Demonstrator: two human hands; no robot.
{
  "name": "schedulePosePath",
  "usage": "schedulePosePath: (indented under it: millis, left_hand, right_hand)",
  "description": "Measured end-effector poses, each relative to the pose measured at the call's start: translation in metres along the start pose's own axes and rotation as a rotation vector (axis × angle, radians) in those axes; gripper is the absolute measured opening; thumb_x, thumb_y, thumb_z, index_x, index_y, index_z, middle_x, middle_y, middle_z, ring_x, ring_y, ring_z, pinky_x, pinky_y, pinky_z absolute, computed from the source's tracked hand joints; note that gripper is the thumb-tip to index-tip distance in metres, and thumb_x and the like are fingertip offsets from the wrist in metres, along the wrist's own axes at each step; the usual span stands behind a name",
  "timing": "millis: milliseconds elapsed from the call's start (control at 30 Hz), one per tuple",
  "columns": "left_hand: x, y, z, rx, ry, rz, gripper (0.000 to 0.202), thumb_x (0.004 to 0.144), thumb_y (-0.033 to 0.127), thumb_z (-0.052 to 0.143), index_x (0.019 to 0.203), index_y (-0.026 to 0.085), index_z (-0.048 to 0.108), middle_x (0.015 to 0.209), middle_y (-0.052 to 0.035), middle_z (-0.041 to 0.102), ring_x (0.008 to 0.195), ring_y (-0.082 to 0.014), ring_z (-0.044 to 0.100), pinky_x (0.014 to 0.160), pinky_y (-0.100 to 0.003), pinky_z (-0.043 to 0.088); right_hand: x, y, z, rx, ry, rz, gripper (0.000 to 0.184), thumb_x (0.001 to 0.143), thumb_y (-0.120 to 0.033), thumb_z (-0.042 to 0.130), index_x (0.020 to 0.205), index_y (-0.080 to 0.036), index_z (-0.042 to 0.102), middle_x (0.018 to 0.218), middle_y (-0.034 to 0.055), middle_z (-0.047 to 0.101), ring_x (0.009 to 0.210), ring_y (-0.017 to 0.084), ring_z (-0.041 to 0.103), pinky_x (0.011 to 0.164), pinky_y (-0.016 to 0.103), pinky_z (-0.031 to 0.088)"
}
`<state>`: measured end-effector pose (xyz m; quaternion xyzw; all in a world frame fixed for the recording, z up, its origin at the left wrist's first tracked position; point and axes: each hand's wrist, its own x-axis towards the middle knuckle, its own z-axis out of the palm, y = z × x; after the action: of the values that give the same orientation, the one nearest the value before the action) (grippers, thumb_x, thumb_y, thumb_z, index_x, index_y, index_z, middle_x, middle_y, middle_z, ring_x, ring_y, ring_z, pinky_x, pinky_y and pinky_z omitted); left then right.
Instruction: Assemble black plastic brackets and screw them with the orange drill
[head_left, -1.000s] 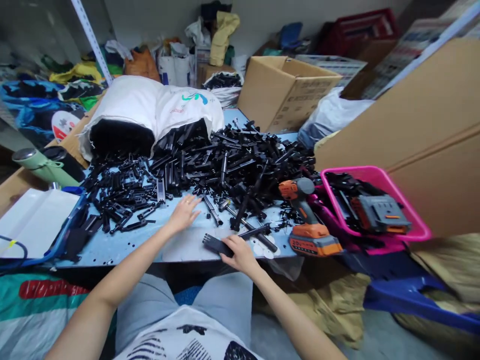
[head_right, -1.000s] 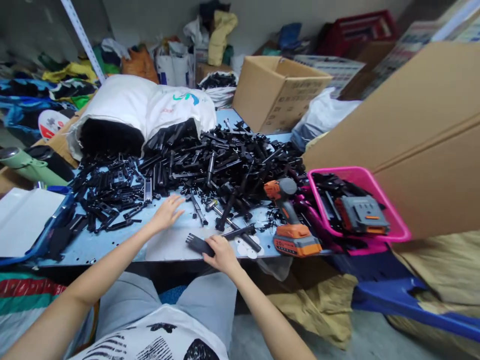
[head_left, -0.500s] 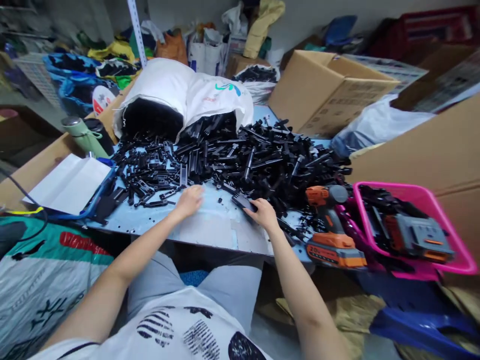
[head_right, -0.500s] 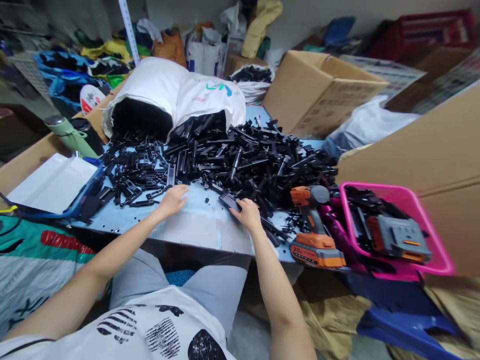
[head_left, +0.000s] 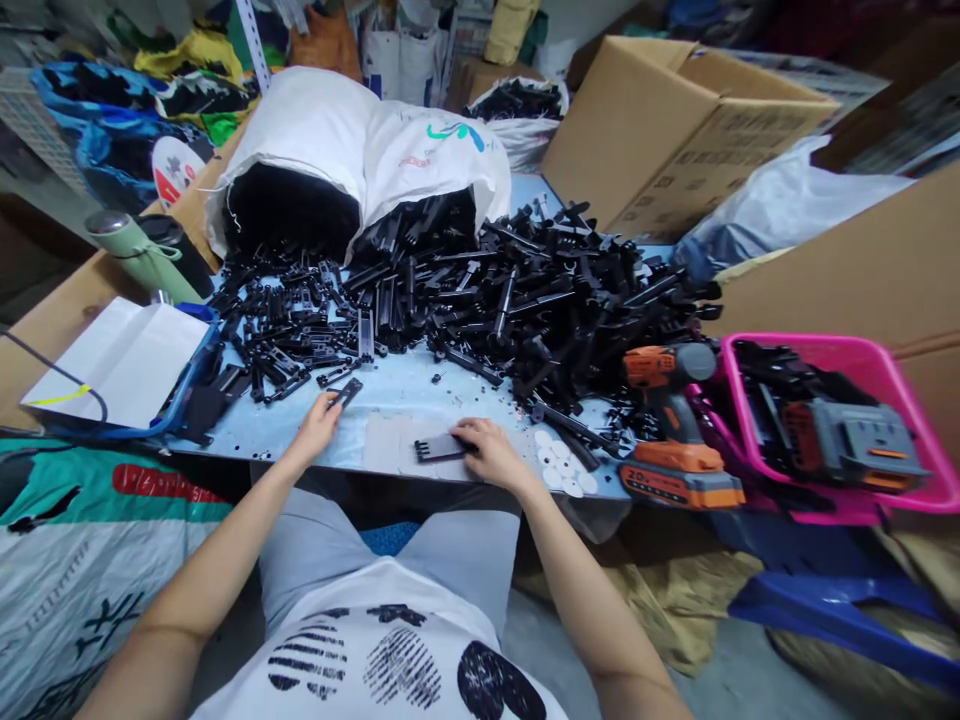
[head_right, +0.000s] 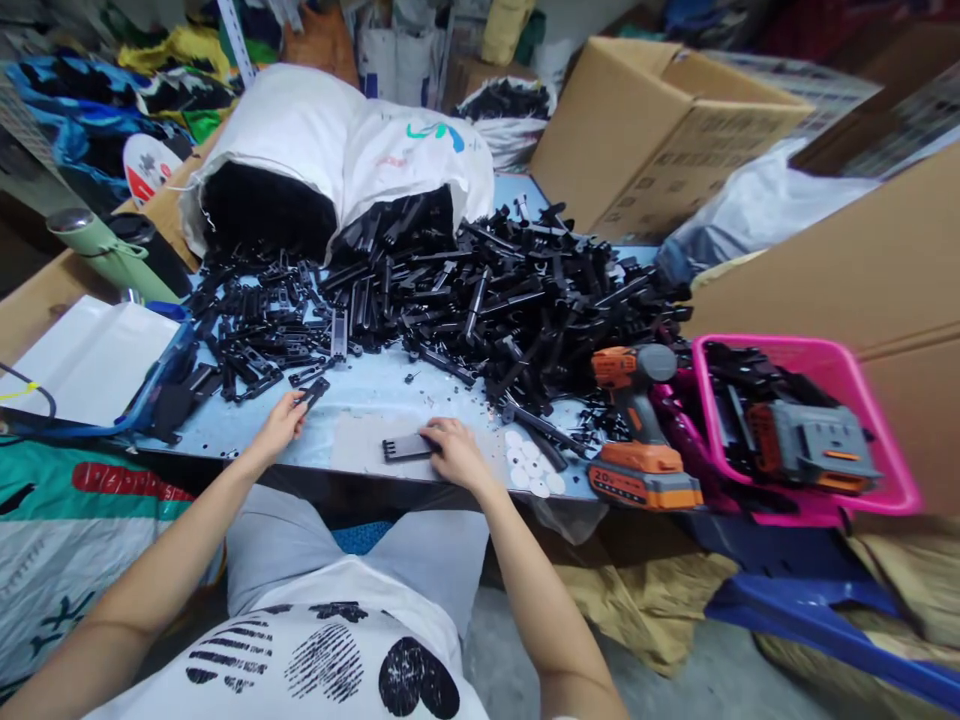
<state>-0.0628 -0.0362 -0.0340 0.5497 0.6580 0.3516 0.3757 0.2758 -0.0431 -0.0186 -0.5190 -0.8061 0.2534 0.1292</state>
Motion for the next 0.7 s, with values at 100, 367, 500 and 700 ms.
schedulePosePath:
  millis: [100, 367, 500, 700]
  left_hand:
    - [-0.017, 0.015, 0.031, -0.297, -0.078, -0.151, 0.036, 0.081, 0.049, 0.052, 0.102, 0.020, 0.048, 0.052, 0.0094, 0.039, 0.038, -0.0078, 0.036, 0.039, -0.018, 0.032]
    - [-0.034, 0.037, 0.072, -0.466, -0.017, -0.011, 0.038, 0.082, 0.054, 0.050, 0.084, 0.016, 0.053, 0.073, -0.0010, 0.058, 0.059, -0.0097, 0.054, 0.054, -0.021, 0.045]
    - [-0.035, 0.045, 0.075, -0.596, 0.003, -0.026, 0.041, 0.082, 0.054, 0.051, 0.097, 0.017, 0.051, 0.070, 0.0026, 0.054, 0.046, -0.0053, 0.046, 0.040, -0.017, 0.035]
    - [-0.046, 0.066, 0.077, -0.486, -0.132, 0.026, 0.041, 0.081, 0.045, 0.057, 0.113, 0.018, 0.054, 0.084, -0.0008, 0.059, 0.047, -0.0054, 0.050, 0.041, -0.018, 0.039]
  right_hand:
    - [0.009, -0.010, 0.001, -0.234, 0.211, 0.313, 0.043, 0.086, -0.030, 0.045, 0.128, -0.022, 0.053, 0.121, 0.0173, 0.054, 0.114, 0.032, 0.048, 0.091, 0.045, 0.036]
    - [0.037, -0.021, 0.020, -0.244, 0.260, 0.549, 0.079, 0.074, -0.060, 0.057, 0.139, -0.020, 0.036, 0.109, 0.0195, 0.058, 0.092, 0.033, 0.061, 0.070, 0.038, 0.044]
    - [0.027, -0.028, 0.021, -0.102, 0.120, 0.533, 0.063, 0.081, -0.053, 0.050, 0.134, -0.019, 0.045, 0.100, 0.0175, 0.062, 0.092, 0.031, 0.061, 0.078, 0.041, 0.045]
    - [0.033, -0.056, 0.030, 0.824, 0.070, 0.167, 0.053, 0.091, -0.047, 0.036, 0.140, -0.029, 0.037, 0.098, 0.0056, 0.062, 0.072, 0.016, 0.062, 0.067, 0.032, 0.051]
